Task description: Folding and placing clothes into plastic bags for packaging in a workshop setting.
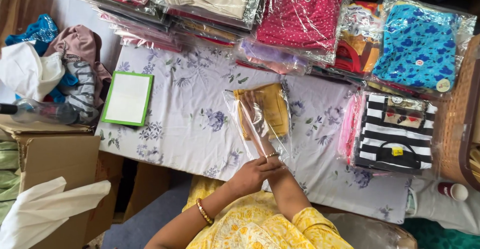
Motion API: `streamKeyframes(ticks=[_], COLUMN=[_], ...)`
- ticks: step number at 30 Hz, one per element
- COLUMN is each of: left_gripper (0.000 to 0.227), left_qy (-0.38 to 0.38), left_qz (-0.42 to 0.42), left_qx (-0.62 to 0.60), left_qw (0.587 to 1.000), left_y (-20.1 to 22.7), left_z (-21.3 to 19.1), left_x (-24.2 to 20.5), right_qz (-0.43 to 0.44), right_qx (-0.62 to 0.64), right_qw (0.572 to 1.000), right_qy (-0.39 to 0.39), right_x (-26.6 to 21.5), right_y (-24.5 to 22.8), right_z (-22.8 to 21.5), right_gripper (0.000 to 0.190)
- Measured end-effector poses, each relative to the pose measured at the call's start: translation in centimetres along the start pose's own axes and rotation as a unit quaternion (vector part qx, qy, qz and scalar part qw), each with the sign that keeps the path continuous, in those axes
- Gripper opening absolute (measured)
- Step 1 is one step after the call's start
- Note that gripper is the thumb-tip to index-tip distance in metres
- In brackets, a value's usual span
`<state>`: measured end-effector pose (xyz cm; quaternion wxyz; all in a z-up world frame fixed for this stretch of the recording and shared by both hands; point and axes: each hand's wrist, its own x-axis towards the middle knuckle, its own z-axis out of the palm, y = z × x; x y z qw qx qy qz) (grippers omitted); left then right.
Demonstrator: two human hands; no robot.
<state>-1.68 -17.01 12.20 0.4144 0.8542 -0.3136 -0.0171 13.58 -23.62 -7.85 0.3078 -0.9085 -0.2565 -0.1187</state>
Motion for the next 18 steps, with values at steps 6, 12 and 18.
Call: streamKeyframes(ticks=[6, 12, 18], left_gripper=[0.072, 0.07, 0.066], left_qy=[-0.002, -0.006, -0.047], left_qz=[-0.011, -0.004, -0.009], left_qx=[-0.002, -0.013, 0.002], left_qw=[1.0, 1.0, 0.999], left_y=[-0.4, -0.9, -2.2], left_z=[-0.3, -0.3, 1.5], left_x=[0.0, 0.4, -0.4], right_qz=[0.047, 0.029, 0.002], right_qx=[-0.058, -0.097, -0.146], right_qw=[0.98, 0.982, 0.976], right_qy=[-0.186, -0.161, -0.163], right_x=[4.4, 3.4, 1.2], right_y=[-1.7, -1.7, -2.8], right_z=[-3.4, -3.1, -2.8], right_gripper=[0.07, 0.068, 0.061])
